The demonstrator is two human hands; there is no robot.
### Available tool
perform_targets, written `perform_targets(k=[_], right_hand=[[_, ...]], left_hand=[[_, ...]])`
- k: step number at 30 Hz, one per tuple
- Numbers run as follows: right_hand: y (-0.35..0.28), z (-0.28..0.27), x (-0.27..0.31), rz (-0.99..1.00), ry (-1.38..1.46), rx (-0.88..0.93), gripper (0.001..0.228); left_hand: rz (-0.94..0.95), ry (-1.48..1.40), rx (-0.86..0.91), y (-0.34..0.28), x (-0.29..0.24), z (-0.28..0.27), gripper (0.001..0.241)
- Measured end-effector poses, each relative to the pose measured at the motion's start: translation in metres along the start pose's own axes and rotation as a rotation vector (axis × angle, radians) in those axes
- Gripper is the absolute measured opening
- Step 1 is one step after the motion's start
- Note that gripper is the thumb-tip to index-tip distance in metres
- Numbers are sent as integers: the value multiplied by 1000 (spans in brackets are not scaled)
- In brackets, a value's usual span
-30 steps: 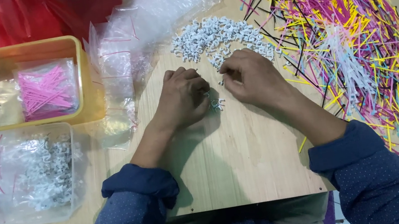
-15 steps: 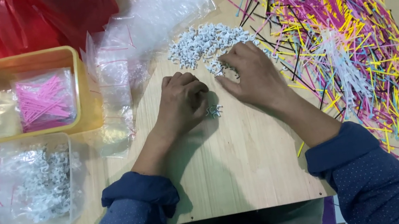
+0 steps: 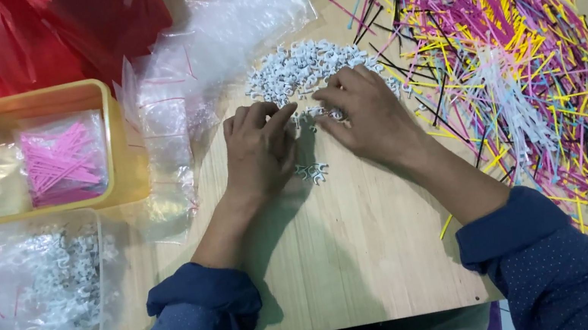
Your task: The person sits at a wooden table and sorts small white plastic cable tie heads from a pile. They pick up the heads, separate them, and place them into a clear plastic bag. Colorful cable ties and other supplies are visible on the table.
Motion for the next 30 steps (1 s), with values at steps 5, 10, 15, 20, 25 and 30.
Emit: perform_targets(k=[5,10,15,20,25,30], right_hand=[[-3,21,-10,-36,-57,7,15],[-5,21,-16,-43,-58,-40,12],[-6,11,-10,-12,85,-109,9],[-3,9,13,60,285,-28,11],[-6,14,21,41,437,6,11],[-6,5,8,-36,221,-94,13]], left_hand=[[-6,61,-30,4,-1,12,22],[-32,58,-30,5,-1,21,11],[2,88,-49,4,0,22,6],[-4,55,-89,1,11,23,7],[-17,-76,-91,-2,18,17,11],[-9,-177,-55,-6,10,2,12]])
Point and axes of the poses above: each hand's wrist, its own y-axis towards the middle knuckle, its own z-axis out of the palm, x = y × z, the point moved 5 cm from there along y, towards the middle knuckle, and after that the axes turned 13 degrees about y, right-handed, at the moved point
